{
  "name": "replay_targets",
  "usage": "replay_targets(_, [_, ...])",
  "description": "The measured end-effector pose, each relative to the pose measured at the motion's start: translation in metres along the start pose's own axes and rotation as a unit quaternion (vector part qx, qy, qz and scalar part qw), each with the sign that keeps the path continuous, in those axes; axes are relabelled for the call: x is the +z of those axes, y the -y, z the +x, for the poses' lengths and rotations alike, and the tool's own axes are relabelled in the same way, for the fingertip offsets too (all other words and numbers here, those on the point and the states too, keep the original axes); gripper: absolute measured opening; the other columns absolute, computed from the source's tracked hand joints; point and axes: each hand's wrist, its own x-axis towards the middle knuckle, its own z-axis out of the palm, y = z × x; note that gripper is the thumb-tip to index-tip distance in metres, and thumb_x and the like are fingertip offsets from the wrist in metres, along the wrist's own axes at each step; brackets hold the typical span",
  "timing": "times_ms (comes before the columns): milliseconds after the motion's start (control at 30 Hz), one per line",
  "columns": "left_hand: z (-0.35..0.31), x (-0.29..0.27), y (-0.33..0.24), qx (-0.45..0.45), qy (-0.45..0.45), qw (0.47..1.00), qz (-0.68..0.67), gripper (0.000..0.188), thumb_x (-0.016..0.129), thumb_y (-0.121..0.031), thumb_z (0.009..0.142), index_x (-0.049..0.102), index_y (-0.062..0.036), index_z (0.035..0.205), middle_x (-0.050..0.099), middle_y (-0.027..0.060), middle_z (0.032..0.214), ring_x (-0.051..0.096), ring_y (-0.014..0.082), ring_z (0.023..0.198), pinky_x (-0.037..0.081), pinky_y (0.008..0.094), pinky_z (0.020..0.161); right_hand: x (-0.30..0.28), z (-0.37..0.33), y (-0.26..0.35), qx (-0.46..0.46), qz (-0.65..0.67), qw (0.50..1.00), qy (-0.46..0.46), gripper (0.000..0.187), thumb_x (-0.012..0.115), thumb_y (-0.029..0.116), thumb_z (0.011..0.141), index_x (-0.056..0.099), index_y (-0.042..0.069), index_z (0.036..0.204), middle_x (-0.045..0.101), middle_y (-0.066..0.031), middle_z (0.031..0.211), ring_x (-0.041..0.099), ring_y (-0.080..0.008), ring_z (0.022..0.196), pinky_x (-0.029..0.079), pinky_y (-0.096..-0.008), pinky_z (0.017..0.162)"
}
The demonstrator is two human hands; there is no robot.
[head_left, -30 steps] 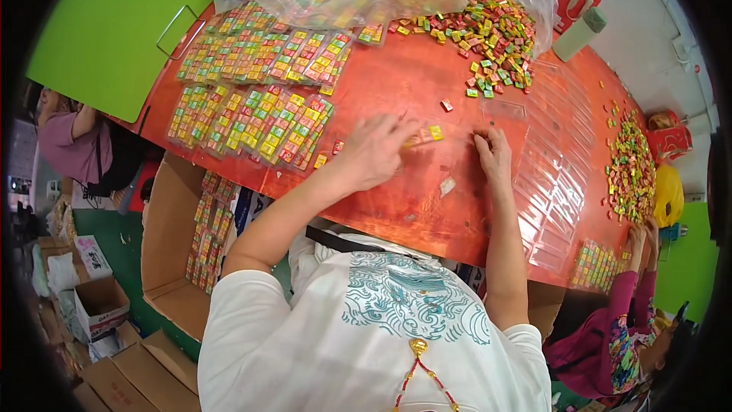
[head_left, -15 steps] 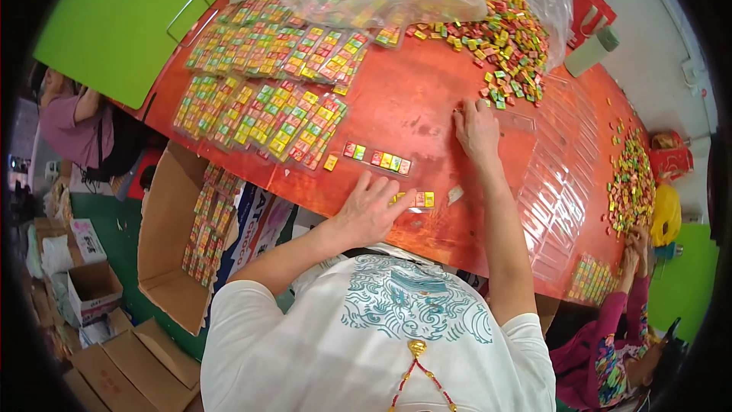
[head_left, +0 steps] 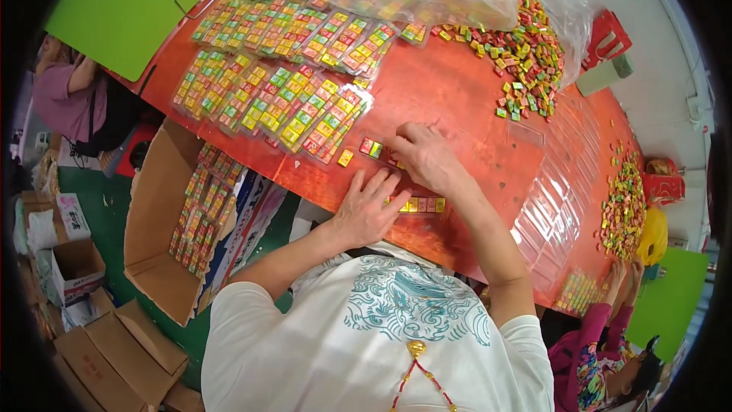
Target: Organizing small colorful square items into rows on a plastic sheet at a workbench.
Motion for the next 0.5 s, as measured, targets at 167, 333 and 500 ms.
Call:
replay_targets(167, [0.0, 0.0, 0.001, -0.003, 0.003, 1.0, -0.017, 0.042, 0.066, -0.021, 0.087, 0.061, -0.0073, 0.126, 0.048, 0.0215, 0.141, 0.044, 0.0384, 0.13, 0.034, 0.0631, 0.1, 0.007, 0.003, -0.001, -0.038, 0.003, 0.998, 0.058, 0.039, 0.068, 0.012, 0.083, 0.065, 0.012, 0.121, 0.059, -0.012, 0.109, 0.059, -0.0334, 0.103, 0.048, -0.0441, 0.09])
replay_targets(333, [0.0, 0.0, 0.002, -0.006, 0.002, 1.0, -0.022, 0.042, 0.065, -0.021, 0.087, 0.062, -0.0072, 0.126, 0.048, 0.0216, 0.141, 0.044, 0.0386, 0.131, 0.033, 0.0634, 0.102, 0.007, 0.003, 0.006, 0.043, 0.13, 0.99, -0.028, 0.029, 0.068, 0.009, 0.085, 0.067, 0.007, 0.114, 0.059, -0.0142, 0.112, 0.059, -0.0355, 0.104, 0.05, -0.0429, 0.088])
replay_targets(500, [0.0, 0.0, 0.002, 0.01, -0.015, 1.0, -0.012, 0.042, 0.063, -0.023, 0.087, 0.062, -0.0061, 0.126, 0.051, 0.0229, 0.137, 0.046, 0.0371, 0.129, 0.036, 0.0622, 0.099, 0.022, -0.003, 0.003, 0.066, 0.092, 0.993, -0.021, 0.031, 0.07, 0.007, 0.084, 0.067, 0.004, 0.115, 0.061, -0.0144, 0.111, 0.06, -0.0343, 0.103, 0.049, -0.0429, 0.089])
